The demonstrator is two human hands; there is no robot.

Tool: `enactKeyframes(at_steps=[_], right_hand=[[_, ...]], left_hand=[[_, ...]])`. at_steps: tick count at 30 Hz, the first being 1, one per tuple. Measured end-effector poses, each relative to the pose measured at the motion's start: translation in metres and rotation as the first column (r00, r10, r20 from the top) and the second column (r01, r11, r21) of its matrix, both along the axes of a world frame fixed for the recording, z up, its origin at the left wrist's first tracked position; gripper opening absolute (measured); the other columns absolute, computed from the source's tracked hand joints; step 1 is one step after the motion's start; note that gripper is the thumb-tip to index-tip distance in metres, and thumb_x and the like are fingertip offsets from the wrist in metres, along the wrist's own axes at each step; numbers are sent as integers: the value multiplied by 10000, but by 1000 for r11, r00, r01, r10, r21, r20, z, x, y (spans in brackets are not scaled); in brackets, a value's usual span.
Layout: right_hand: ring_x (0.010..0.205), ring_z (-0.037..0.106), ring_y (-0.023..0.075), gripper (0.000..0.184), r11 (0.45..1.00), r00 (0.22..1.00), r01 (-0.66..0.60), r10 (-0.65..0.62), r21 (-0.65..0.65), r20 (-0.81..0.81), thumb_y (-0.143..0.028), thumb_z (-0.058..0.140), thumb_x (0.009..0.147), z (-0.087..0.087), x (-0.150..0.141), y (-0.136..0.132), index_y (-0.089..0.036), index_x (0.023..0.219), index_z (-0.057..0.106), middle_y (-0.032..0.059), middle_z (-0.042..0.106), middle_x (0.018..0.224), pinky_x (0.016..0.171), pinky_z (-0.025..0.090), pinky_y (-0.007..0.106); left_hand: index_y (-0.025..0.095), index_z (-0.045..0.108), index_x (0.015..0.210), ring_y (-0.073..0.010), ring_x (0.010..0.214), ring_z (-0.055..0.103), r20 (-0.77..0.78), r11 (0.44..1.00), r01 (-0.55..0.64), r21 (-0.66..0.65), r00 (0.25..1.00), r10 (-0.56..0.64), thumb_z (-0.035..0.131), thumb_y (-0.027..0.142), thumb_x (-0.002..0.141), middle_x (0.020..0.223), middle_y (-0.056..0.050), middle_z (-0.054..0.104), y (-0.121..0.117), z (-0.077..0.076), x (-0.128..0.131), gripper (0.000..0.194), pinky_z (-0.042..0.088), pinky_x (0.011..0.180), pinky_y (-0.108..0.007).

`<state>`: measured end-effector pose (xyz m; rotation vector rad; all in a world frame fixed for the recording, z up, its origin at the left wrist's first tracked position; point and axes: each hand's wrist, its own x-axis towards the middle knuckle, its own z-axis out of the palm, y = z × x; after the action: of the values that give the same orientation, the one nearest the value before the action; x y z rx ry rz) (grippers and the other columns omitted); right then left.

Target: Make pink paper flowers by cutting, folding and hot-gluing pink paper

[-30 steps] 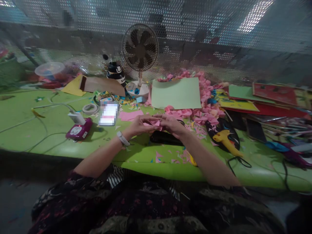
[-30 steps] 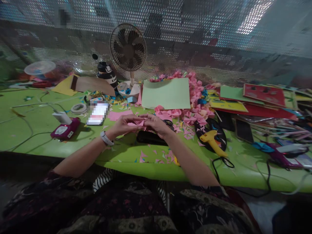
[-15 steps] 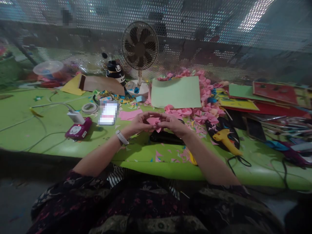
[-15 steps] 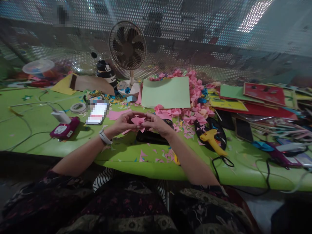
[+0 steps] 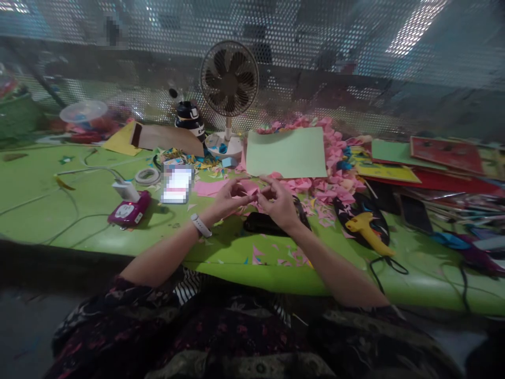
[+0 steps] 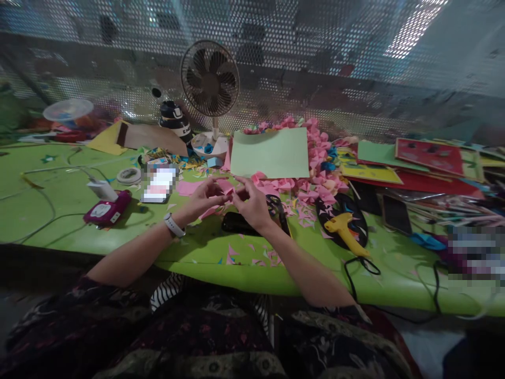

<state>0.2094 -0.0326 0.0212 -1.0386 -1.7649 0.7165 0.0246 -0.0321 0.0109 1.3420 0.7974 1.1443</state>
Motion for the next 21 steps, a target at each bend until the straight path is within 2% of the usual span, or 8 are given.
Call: enactKeyframes(at_steps=[3,8,11,14,17,21], right_hand=[[710,655,179,425,998,998,28,-32,58,60,-295,590,846,-3,-1,-2,-186,1257,582,23,695,792,734,539,344],[722,665,193,529,997,987,-70,66,20,148,-259,578,839,-5,-3,-4,-156,1354,512,29,710,771,727,536,343],[675,643,195,583,994,976,-112,108,9,190,-276,598,835,-1,-3,-7,-162,1394,477,32,704,762,682,529,342],[685,636,198,554,997,984,-79,79,-10,159,-323,605,846,4,0,-8,-170,1369,506,55,704,828,671,528,346],[700,626,189,477,999,995,-26,30,-47,91,-350,583,863,7,4,-5,-177,1306,557,56,693,860,678,522,341],[636,584,156,400,993,999,-42,42,-109,3,-380,581,867,8,6,-1,-188,1217,612,19,641,777,628,493,306]], left_hand=[[183,521,1272,-133,801,635,1,998,-25,50,1000,25,760,329,795,879,-18,623,-2,-6,5,553,532,708,-255],[215,454,1390,-164,944,633,-64,958,-138,251,985,158,679,193,826,1011,-64,634,0,-12,7,607,541,727,-252],[214,447,1413,-166,938,652,-104,933,-105,345,983,149,621,153,845,1046,-86,656,1,-12,7,598,554,734,-267],[214,489,1402,-161,917,675,-151,900,-46,434,981,122,582,145,868,1091,-111,692,3,-13,6,546,565,779,-292],[228,493,1417,-144,880,690,-171,886,-3,463,981,93,551,115,868,1159,-120,711,4,-15,4,564,570,826,-312],[228,477,1442,-158,928,704,-142,912,23,410,989,39,562,108,848,1226,-133,703,7,-19,3,612,569,869,-334]])
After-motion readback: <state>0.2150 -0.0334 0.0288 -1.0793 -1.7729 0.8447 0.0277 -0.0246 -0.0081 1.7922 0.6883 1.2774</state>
